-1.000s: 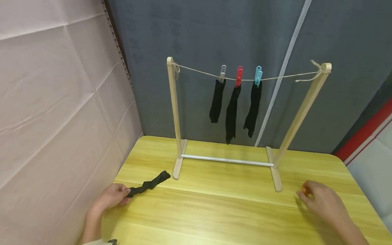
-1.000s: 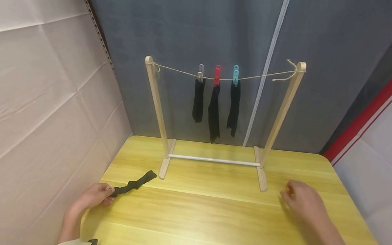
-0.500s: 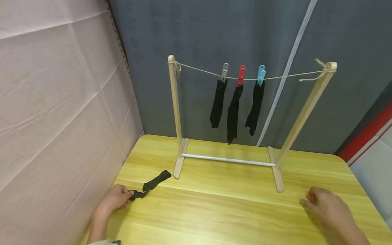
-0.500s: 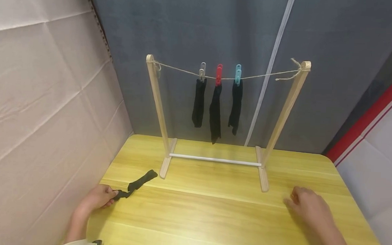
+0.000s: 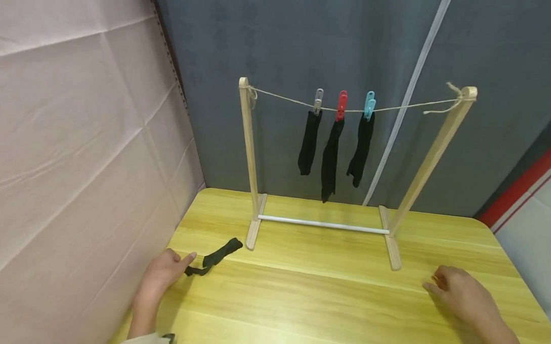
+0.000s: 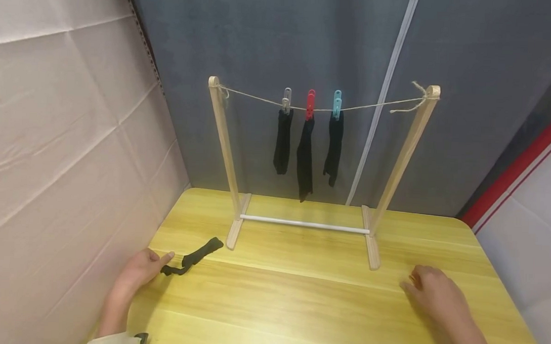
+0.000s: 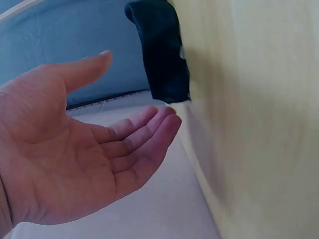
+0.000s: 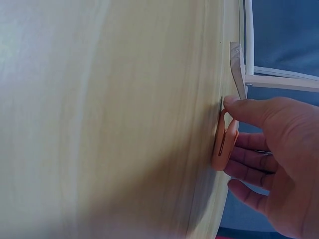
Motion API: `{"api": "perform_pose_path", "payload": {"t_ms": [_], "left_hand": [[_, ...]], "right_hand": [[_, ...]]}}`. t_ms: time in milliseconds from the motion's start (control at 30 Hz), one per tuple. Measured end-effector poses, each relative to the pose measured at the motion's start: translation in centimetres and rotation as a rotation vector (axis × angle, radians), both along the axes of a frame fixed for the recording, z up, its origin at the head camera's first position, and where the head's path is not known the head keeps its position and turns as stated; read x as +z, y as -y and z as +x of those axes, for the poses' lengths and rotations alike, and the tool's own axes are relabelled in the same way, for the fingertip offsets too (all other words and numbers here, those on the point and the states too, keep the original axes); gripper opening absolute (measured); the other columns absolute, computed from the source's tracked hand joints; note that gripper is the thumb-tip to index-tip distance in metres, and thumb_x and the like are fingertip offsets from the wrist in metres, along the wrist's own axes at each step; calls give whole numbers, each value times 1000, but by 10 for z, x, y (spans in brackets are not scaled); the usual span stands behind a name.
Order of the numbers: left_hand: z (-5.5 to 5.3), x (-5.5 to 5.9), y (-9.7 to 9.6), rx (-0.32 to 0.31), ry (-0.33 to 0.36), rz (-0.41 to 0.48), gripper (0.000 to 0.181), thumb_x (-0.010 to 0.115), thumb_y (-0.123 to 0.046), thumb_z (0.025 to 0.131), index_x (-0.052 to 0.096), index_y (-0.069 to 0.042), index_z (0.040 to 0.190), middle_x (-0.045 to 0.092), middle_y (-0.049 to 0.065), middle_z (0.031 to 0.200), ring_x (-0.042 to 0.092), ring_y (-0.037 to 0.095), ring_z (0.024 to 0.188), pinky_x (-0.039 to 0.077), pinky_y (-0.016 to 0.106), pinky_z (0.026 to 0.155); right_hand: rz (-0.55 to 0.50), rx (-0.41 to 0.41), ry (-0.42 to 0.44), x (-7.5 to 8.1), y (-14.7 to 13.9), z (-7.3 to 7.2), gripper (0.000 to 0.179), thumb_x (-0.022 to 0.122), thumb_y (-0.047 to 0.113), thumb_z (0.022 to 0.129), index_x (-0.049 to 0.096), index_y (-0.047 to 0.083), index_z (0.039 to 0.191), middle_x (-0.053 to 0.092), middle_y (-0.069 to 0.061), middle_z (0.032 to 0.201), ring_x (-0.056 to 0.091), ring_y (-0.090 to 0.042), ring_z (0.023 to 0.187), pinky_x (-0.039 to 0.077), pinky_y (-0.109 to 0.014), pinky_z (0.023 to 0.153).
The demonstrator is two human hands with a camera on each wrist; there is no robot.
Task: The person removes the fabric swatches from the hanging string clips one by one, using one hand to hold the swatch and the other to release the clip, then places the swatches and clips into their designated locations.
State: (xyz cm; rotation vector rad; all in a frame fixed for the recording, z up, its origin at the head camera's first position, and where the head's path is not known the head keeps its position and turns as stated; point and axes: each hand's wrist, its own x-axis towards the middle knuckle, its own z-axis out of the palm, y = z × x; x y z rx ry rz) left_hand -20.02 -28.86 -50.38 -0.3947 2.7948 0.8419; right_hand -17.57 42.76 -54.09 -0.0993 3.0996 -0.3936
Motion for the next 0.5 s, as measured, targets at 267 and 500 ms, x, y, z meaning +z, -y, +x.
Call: {"api": "perform_pose_path", "payload": {"t_ms": [267,500], "left_hand": [[1,16,-14,-14,-113,23,104,49,-79,98,43,13,146,53,36,149,60,51,126,54,65,102],[-4,31,-28,-13,-171,92,121,53,-85,91,15,2,167,22,31,172,29,57,154,33,73,122]], "right_hand": [[-62,-5,-49,2,-3,-1,50,77,46,96,67,-3,101,70,-17,90,65,-31,80,55,-46,65],[-121,-41,-142,11,5,-2,87,72,54,98,49,-19,139,54,-46,132,52,-63,117,48,-76,89]]}}
